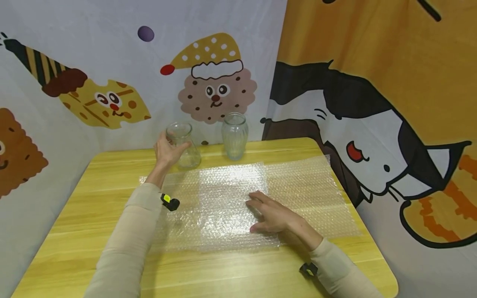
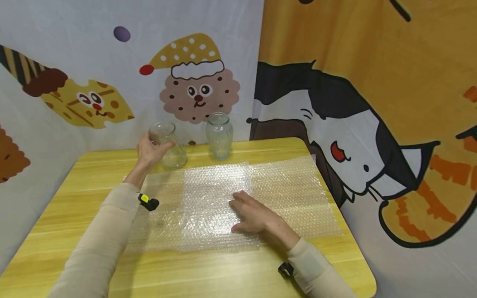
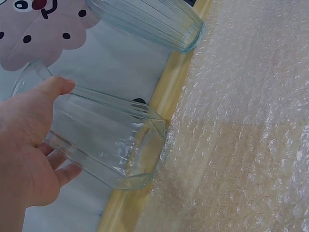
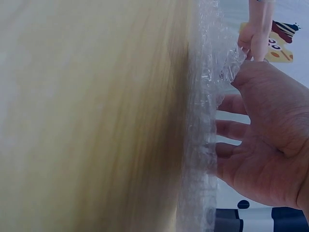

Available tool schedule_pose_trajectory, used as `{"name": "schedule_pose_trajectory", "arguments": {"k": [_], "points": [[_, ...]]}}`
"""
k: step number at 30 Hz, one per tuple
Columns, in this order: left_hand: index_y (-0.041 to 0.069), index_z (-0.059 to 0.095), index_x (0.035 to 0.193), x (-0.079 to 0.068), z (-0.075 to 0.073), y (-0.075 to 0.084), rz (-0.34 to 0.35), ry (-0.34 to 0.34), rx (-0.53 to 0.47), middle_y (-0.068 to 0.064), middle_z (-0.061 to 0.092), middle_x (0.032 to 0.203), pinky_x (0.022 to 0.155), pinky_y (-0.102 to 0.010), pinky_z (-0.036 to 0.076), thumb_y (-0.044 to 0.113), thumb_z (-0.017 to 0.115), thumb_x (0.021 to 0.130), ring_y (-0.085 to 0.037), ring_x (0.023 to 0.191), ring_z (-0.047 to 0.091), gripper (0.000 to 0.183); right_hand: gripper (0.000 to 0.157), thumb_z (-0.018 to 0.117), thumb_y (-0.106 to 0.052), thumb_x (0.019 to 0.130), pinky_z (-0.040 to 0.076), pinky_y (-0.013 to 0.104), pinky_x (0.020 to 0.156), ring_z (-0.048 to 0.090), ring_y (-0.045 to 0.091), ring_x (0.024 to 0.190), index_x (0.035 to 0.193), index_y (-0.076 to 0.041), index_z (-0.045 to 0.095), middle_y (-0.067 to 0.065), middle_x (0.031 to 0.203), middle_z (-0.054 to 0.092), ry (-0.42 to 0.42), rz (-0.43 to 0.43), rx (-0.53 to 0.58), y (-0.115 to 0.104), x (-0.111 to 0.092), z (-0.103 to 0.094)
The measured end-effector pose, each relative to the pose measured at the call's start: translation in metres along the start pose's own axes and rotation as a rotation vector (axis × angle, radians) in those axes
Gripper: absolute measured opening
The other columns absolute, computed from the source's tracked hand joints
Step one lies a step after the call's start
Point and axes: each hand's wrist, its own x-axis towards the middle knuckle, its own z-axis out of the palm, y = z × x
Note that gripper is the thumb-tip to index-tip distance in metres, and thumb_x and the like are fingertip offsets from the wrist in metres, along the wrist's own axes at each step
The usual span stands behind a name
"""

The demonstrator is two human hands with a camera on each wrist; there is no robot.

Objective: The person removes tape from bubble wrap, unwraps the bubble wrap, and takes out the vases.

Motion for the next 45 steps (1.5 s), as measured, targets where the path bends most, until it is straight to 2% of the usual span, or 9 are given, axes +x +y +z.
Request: {"name": "schedule_pose_trajectory", "arguments": {"k": [13, 21, 25, 32, 39, 45], "points": [[0.015, 0.035, 0.157, -0.003, -0.002, 0.002, -0.006, -0.035, -0.007, -0.015, 0.050, 0.152, 0.117, -0.058, 0.045, 0.041, 0.085, 0.083, -0.035, 0.140, 0.047, 0.092, 0.093, 0.082, -0.056, 0.080, 0.042, 0.056, 0.121, 0.040, 0.036, 0.151, 0.154, -0.012, 0.047, 0.015, 0.169, 0.030, 0.001, 0.004, 0.004, 0.000, 0.001, 0.000], [0.020, 0.034, 0.158, -0.008, -0.007, -0.001, 0.038, -0.080, -0.024, -0.014, 0.049, 0.154, 0.114, -0.060, 0.047, 0.047, 0.083, 0.085, -0.037, 0.141, 0.047, 0.092, 0.093, 0.082, -0.055, 0.081, 0.036, 0.057, 0.124, 0.033, 0.037, 0.156, 0.155, -0.013, 0.045, 0.016, 0.170, 0.027, -0.003, 0.007, 0.017, 0.001, 0.000, 0.000], [0.021, 0.034, 0.159, -0.014, -0.012, -0.004, 0.050, -0.107, -0.011, -0.012, 0.047, 0.156, 0.113, -0.061, 0.047, 0.055, 0.082, 0.084, -0.037, 0.142, 0.046, 0.095, 0.093, 0.082, -0.055, 0.081, 0.032, 0.058, 0.126, 0.028, 0.036, 0.158, 0.156, -0.014, 0.045, 0.015, 0.171, 0.026, -0.003, 0.006, 0.012, 0.002, 0.000, 0.001], [0.024, 0.015, 0.166, -0.034, -0.029, -0.011, 0.000, -0.164, 0.012, -0.011, 0.029, 0.169, 0.121, -0.067, 0.035, 0.069, 0.075, 0.083, -0.040, 0.154, 0.032, 0.112, 0.092, 0.080, -0.058, 0.081, 0.030, 0.059, 0.127, 0.027, 0.035, 0.159, 0.156, -0.016, 0.045, 0.014, 0.171, 0.027, 0.002, 0.001, -0.001, 0.004, -0.001, 0.002], [0.027, 0.015, 0.166, -0.051, -0.047, -0.015, 0.025, -0.132, 0.064, -0.011, 0.030, 0.169, 0.123, -0.067, 0.032, 0.072, 0.071, 0.084, -0.040, 0.154, 0.031, 0.109, 0.092, 0.080, -0.060, 0.081, 0.030, 0.057, 0.128, 0.029, 0.034, 0.158, 0.155, -0.018, 0.046, 0.012, 0.171, 0.029, 0.002, -0.004, -0.020, 0.007, 0.000, 0.000], [0.026, 0.025, 0.164, -0.063, -0.057, -0.018, 0.127, -0.061, 0.077, -0.013, 0.040, 0.163, 0.123, -0.062, 0.035, 0.065, 0.071, 0.089, -0.039, 0.151, 0.036, 0.096, 0.089, 0.079, -0.060, 0.082, 0.032, 0.056, 0.128, 0.030, 0.032, 0.158, 0.154, -0.018, 0.048, 0.012, 0.170, 0.030, -0.018, -0.006, 0.034, 0.008, 0.001, -0.005]]}}
